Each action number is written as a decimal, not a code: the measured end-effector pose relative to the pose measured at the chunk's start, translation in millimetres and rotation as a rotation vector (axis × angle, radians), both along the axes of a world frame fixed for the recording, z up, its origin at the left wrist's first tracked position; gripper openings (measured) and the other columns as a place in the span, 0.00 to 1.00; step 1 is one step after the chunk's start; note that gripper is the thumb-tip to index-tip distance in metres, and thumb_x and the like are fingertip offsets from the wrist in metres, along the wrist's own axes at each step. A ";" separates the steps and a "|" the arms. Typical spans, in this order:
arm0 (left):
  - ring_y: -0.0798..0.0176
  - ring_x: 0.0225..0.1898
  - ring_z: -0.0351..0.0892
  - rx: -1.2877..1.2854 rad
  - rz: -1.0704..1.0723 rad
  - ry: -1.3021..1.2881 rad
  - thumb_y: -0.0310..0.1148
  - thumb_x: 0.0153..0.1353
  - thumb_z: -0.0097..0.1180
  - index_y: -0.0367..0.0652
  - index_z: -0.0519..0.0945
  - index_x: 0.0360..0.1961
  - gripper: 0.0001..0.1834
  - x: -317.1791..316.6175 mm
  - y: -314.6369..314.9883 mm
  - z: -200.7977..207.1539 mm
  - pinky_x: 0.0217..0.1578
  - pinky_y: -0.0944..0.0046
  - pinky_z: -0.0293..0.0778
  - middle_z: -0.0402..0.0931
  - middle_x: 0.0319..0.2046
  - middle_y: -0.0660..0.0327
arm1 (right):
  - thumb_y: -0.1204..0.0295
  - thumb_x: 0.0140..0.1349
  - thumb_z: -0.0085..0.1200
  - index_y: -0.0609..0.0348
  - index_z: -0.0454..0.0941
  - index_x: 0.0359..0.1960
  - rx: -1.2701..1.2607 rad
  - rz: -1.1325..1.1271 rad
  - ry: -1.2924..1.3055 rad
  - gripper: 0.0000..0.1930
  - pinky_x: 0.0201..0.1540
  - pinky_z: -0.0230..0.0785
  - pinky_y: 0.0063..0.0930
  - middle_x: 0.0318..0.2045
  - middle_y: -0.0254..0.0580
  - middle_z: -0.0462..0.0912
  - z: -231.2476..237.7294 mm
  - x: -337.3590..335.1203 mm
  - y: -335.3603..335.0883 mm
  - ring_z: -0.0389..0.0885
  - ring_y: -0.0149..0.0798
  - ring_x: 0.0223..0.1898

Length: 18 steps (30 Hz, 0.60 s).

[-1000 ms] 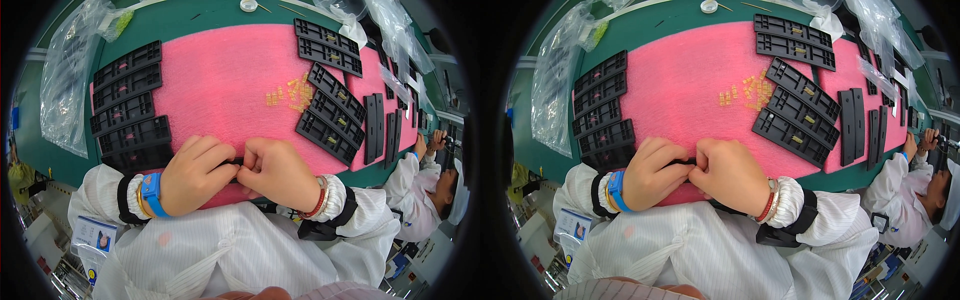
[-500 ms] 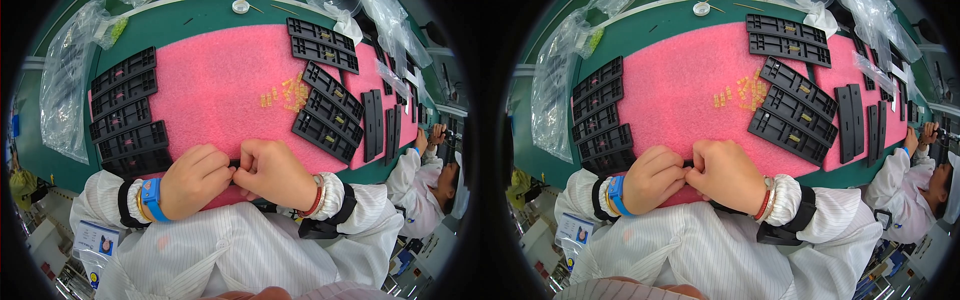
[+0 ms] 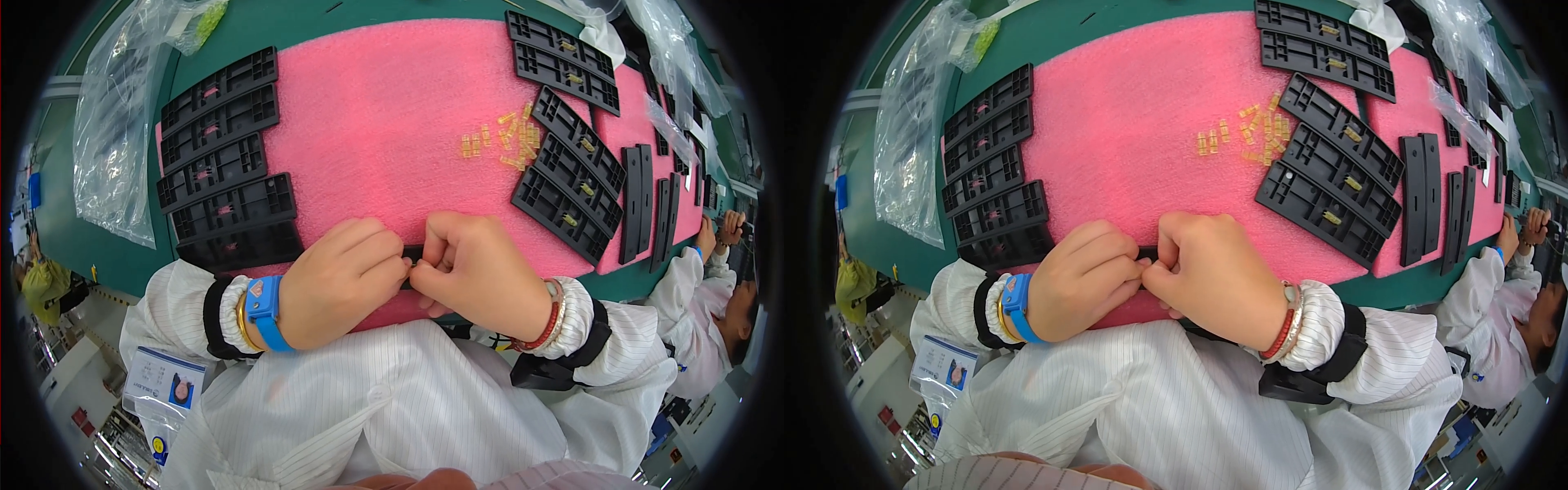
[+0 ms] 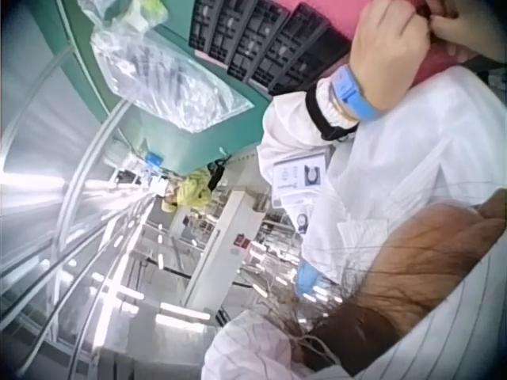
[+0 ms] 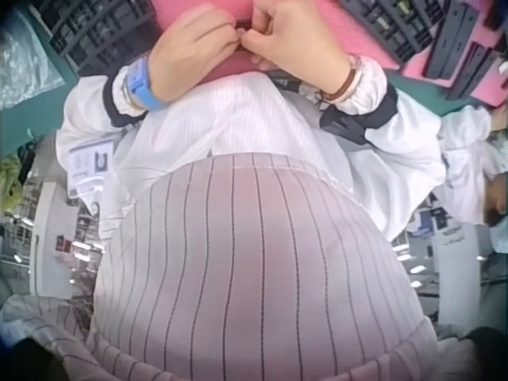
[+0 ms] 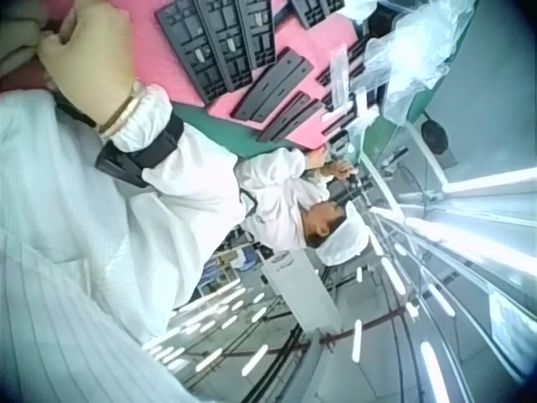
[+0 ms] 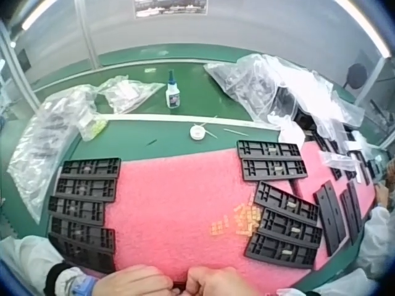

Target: Assemble small electronic components by inserting yellow pieces into black plastic housings.

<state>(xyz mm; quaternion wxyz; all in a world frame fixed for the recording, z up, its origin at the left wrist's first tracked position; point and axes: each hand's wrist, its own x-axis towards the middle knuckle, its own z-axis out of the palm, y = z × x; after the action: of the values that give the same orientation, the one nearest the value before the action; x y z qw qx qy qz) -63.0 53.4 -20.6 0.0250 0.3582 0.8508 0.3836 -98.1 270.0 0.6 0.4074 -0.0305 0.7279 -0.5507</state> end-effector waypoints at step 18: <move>0.51 0.35 0.79 0.051 0.016 0.018 0.24 0.48 0.71 0.35 0.82 0.34 0.12 -0.2 -1.0 -2.7 0.34 0.56 0.74 0.79 0.37 0.54 | 0.78 0.59 0.62 0.65 0.75 0.25 0.063 0.006 -0.023 0.09 0.22 0.75 0.32 0.17 0.47 0.82 7.0 -1.7 -1.5 0.88 0.41 0.19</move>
<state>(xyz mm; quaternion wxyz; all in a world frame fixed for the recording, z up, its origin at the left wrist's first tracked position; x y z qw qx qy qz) -63.2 52.4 -23.3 0.0050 0.3552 0.8438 0.4023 -99.8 268.5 7.6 0.4181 -0.0138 0.7400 -0.5267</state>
